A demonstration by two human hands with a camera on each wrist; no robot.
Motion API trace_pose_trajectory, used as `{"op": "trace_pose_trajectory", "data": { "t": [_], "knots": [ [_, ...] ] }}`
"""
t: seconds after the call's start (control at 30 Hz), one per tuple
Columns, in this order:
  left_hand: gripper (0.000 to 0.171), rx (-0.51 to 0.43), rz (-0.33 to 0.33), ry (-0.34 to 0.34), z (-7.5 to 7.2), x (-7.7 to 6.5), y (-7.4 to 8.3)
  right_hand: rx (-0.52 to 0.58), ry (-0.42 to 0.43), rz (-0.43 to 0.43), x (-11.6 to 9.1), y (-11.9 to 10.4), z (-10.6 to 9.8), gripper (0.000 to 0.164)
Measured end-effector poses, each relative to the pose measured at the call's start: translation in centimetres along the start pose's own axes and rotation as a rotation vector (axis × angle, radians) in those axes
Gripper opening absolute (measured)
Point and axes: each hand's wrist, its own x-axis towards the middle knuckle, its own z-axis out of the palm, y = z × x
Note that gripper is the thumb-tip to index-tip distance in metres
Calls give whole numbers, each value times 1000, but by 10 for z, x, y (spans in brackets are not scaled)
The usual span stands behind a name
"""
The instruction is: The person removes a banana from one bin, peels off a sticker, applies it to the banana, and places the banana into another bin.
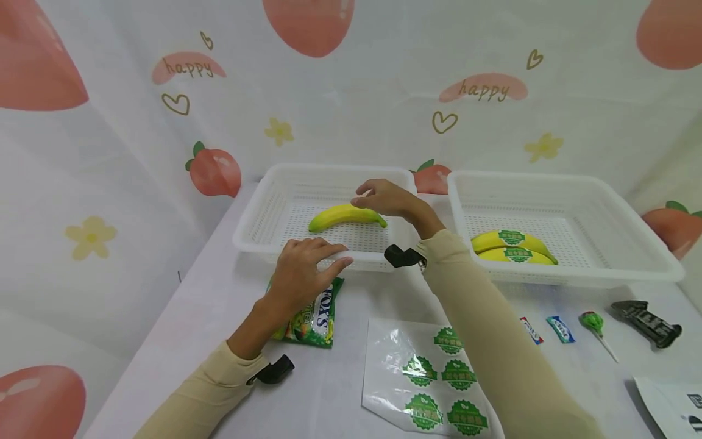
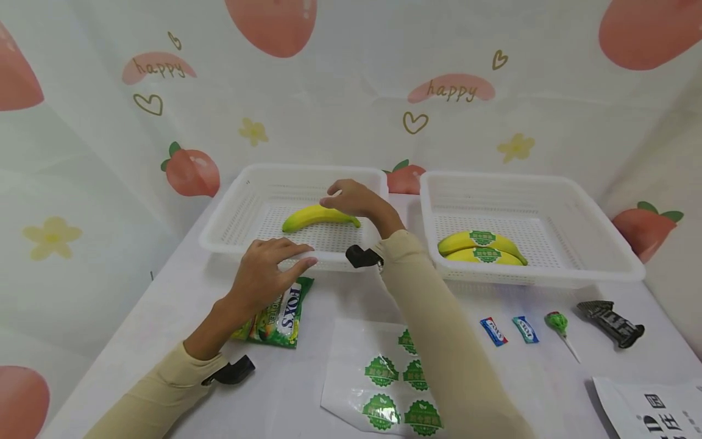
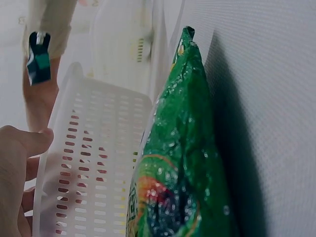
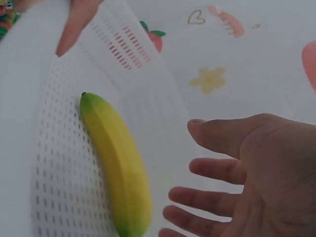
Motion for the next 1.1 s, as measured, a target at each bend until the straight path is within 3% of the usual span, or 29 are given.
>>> {"op": "trace_pose_trajectory", "data": {
  "t": [0.23, 0.43, 0.6, 0.9, 1.1],
  "knots": [
    [34, -1, 11, 4, 1, 0, -1, 41, -27, 106, 15, 2, 8, 67],
    [33, 0, 14, 6, 2, 0, -2, 5, -76, 114, 20, 8, 16, 69],
    [33, 9, 15, 11, 3, 0, -2, -58, -70, 126, 22, 13, 19, 62],
    [33, 18, 15, 6, 1, 0, -1, 42, -119, 264, 26, 13, 18, 63],
    [32, 17, 11, 8, 2, 0, -1, 26, -162, 324, 27, 11, 20, 64]
  ]
}}
